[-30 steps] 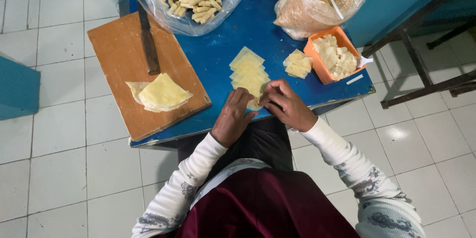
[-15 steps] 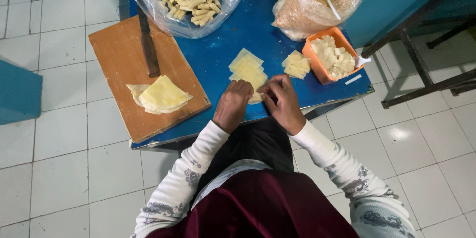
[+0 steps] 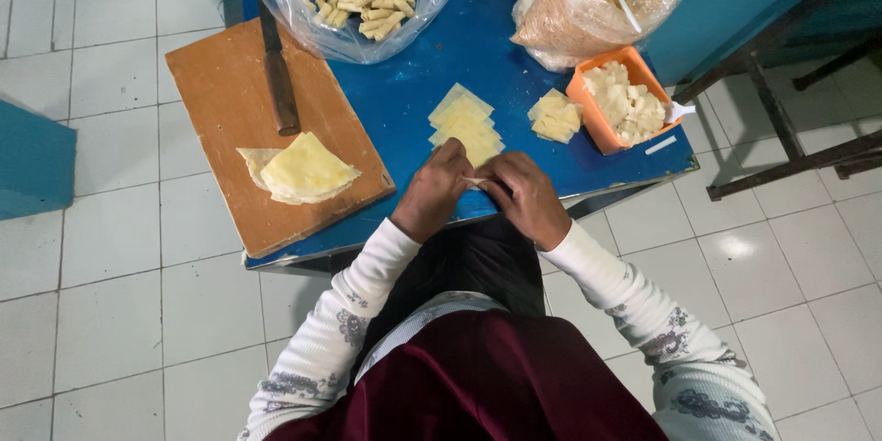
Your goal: The person sits at a blue table and assembles small snack pieces. They spoon brown powder from a plastic bag onto flat folded pieces, fold and press small pieces by hand, and arrange the flat pieces in an overlapping stack on the table while placing finished pieces into an orange container.
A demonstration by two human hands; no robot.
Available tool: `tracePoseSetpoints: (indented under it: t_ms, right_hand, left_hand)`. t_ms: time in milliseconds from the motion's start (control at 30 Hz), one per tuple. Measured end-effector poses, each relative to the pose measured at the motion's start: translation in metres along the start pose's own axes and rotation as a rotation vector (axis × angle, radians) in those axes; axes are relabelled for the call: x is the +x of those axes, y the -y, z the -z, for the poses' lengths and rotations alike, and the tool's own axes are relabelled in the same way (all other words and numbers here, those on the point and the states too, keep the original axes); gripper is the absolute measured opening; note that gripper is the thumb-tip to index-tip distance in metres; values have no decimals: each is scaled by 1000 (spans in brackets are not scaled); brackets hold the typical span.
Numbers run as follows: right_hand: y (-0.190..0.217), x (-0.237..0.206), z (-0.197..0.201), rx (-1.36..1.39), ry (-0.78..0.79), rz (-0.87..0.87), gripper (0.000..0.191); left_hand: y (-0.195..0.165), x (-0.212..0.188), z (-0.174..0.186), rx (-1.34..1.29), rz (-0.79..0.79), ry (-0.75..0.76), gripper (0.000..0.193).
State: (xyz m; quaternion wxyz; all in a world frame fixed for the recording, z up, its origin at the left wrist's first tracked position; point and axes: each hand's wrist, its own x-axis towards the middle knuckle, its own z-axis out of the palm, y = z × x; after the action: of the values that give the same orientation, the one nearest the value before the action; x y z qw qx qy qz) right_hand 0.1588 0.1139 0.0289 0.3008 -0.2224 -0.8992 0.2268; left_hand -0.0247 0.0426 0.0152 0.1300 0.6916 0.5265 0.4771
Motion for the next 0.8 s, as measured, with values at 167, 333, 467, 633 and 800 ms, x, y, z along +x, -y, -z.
tracePoseSetpoints:
  t_ms: [167, 333, 467, 633, 800]
  right_hand:
    - [-3, 1, 0, 7, 2, 25, 17]
    - [-7, 5, -1, -20, 3, 22, 13]
    - [-6, 9, -2, -118, -28, 52, 13]
    - [1, 5, -2, -157, -89, 108, 18]
    - [4, 6, -5, -285, -101, 160, 16]
  left_hand:
    - [4, 4, 4, -58, 86, 52, 12]
    - [3, 4, 8, -42, 114, 61, 9]
    - [4, 4, 5, -19, 58, 43, 9]
    - [10, 4, 2, -16, 75, 31, 5]
    - [7, 1, 4, 6, 33, 26, 21]
